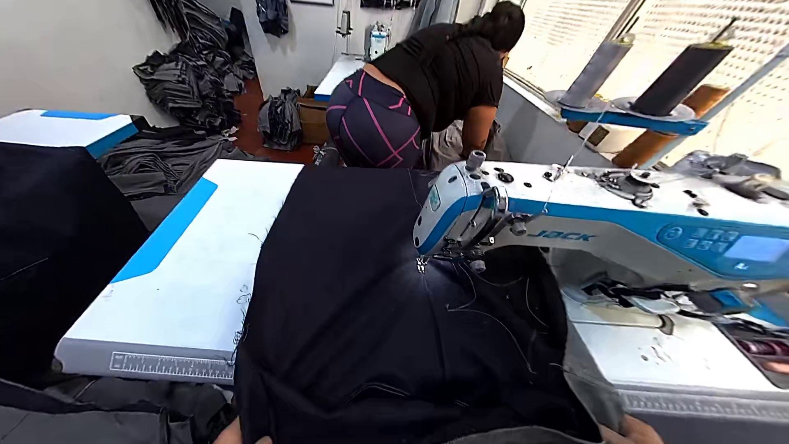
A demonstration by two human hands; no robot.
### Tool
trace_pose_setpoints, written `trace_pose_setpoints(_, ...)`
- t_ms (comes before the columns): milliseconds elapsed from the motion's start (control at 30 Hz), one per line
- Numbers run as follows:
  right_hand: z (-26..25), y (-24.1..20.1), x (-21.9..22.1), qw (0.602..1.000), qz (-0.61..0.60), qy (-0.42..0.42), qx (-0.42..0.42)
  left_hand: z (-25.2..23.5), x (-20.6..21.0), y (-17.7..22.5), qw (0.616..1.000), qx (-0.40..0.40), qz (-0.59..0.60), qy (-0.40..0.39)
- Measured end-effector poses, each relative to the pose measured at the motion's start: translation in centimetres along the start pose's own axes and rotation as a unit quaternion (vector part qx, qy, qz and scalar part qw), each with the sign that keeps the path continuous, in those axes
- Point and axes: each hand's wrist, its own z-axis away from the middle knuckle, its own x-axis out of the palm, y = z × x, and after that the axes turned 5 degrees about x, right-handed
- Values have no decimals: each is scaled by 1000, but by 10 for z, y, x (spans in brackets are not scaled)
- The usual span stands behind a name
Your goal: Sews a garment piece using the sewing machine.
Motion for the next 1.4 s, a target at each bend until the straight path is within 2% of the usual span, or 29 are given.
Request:
trace_pose_setpoints(67,-3,12,-3,994,-82,-69,32,0,6,-12,998,-26,53,-29)
trace_pose_setpoints(133,-5,17,-5,967,-210,-142,22,-10,2,-6,985,-56,158,-38)
trace_pose_setpoints(200,-1,10,-2,937,-312,-153,35,-20,-7,8,956,-99,274,-45)
trace_pose_setpoints(267,1,-9,6,925,-350,-139,40,-27,-3,25,940,-136,310,-38)
trace_pose_setpoints(333,-1,-28,19,938,-326,-111,38,-29,9,41,950,-150,274,-17)
trace_pose_setpoints(400,-7,-36,33,953,-283,-98,36,-28,14,50,963,-141,225,-45)
trace_pose_setpoints(500,-20,-47,40,973,-157,-166,21,-29,9,64,979,-68,150,-119)
trace_pose_setpoints(533,-26,-46,35,981,-107,-162,-9,-32,3,68,988,-31,107,-111)
trace_pose_setpoints(600,-38,-45,16,992,-37,-98,-72,-48,-16,72,999,9,5,-45)
trace_pose_setpoints(667,-47,-44,6,994,-25,-53,-96,-65,-26,66,998,-6,-60,0)
trace_pose_setpoints(767,-51,-32,13,991,-44,-71,-101,-74,-24,52,990,-53,-131,-25)
trace_pose_setpoints(833,-52,-24,15,992,-10,-61,-112,-70,-23,54,982,-49,-176,-42)
trace_pose_setpoints(1000,-46,-39,3,988,84,-23,-126,-57,-36,89,982,-12,-188,-33)
trace_pose_setpoints(1400,-52,-44,1,992,42,-25,-112,-64,-37,96,978,-19,-199,-59)
